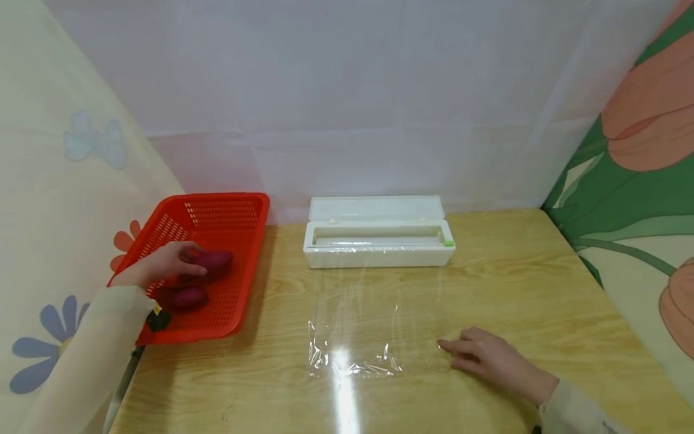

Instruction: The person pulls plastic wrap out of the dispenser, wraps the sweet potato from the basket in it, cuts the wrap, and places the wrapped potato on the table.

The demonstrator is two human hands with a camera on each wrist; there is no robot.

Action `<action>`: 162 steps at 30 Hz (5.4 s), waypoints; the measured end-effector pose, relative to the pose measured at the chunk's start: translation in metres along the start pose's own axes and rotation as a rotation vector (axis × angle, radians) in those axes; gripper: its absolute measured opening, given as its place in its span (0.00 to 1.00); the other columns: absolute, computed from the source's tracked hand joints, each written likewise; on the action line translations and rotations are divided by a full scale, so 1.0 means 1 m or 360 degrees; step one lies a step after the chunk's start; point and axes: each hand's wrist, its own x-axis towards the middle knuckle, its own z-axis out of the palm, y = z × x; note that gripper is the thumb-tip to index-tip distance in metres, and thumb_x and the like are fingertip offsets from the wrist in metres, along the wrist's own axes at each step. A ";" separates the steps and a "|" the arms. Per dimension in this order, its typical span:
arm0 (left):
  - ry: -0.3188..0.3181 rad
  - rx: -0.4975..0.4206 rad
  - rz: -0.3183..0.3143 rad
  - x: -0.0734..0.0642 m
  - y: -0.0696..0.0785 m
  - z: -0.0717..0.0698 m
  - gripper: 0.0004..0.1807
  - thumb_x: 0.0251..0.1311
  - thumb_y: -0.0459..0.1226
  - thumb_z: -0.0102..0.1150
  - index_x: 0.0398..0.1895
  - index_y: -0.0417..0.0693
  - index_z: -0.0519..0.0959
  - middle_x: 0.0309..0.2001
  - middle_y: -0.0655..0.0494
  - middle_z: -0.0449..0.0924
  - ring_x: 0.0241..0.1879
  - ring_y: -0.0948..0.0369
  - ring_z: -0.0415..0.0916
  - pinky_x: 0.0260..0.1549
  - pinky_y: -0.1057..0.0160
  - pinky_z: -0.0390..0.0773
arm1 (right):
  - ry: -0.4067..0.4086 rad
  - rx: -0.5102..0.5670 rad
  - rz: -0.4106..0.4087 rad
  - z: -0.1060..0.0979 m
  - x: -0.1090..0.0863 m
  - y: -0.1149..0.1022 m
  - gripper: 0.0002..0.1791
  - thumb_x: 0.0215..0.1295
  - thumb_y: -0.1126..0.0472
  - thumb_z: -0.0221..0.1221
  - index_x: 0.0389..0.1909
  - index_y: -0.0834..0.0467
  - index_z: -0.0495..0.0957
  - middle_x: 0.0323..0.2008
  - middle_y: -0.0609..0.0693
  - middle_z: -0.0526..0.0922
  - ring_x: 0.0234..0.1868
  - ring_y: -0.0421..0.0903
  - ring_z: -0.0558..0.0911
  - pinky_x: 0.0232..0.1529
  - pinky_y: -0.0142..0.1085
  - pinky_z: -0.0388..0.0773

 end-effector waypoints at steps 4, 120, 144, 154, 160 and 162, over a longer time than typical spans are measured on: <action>0.0152 -0.0020 0.0049 -0.001 0.010 0.001 0.34 0.63 0.47 0.73 0.64 0.35 0.74 0.57 0.34 0.80 0.52 0.43 0.79 0.52 0.41 0.83 | 0.0019 -0.0017 -0.0047 -0.001 0.001 0.002 0.21 0.63 0.57 0.72 0.58 0.53 0.87 0.32 0.34 0.74 0.32 0.28 0.66 0.28 0.27 0.67; 0.0328 -0.0028 0.0971 -0.020 0.251 0.266 0.32 0.61 0.48 0.75 0.68 0.54 0.80 0.64 0.48 0.78 0.61 0.52 0.76 0.61 0.50 0.77 | 0.0147 -0.0312 -0.0469 0.007 0.066 -0.047 0.07 0.60 0.60 0.70 0.35 0.51 0.80 0.35 0.42 0.80 0.38 0.42 0.78 0.43 0.40 0.79; 0.0395 0.0051 0.1136 -0.016 0.245 0.267 0.30 0.64 0.39 0.72 0.69 0.43 0.77 0.62 0.48 0.80 0.61 0.51 0.76 0.62 0.50 0.76 | 0.0132 -0.0147 -0.0286 0.005 0.064 -0.043 0.07 0.60 0.63 0.68 0.35 0.50 0.80 0.42 0.43 0.81 0.45 0.42 0.81 0.49 0.40 0.82; 0.0372 -0.0073 0.1195 -0.012 0.238 0.267 0.26 0.69 0.40 0.68 0.68 0.45 0.78 0.63 0.49 0.80 0.60 0.53 0.77 0.62 0.54 0.77 | 0.0104 -0.0132 -0.0247 0.004 0.064 -0.040 0.08 0.59 0.62 0.70 0.36 0.51 0.81 0.40 0.42 0.81 0.43 0.42 0.81 0.47 0.40 0.82; 0.0307 -0.0042 0.1186 -0.005 0.236 0.265 0.24 0.74 0.38 0.60 0.70 0.43 0.76 0.64 0.48 0.79 0.60 0.54 0.76 0.62 0.54 0.77 | 0.0103 -0.0110 -0.0184 0.002 0.070 -0.038 0.07 0.61 0.63 0.69 0.38 0.52 0.81 0.38 0.42 0.80 0.41 0.42 0.80 0.46 0.41 0.82; 0.0299 0.0020 0.1199 -0.003 0.236 0.263 0.23 0.75 0.36 0.58 0.70 0.43 0.76 0.64 0.47 0.79 0.60 0.53 0.76 0.62 0.54 0.76 | 0.0102 -0.0088 -0.0154 0.002 0.074 -0.038 0.07 0.62 0.64 0.68 0.39 0.54 0.81 0.40 0.45 0.83 0.43 0.43 0.82 0.48 0.42 0.83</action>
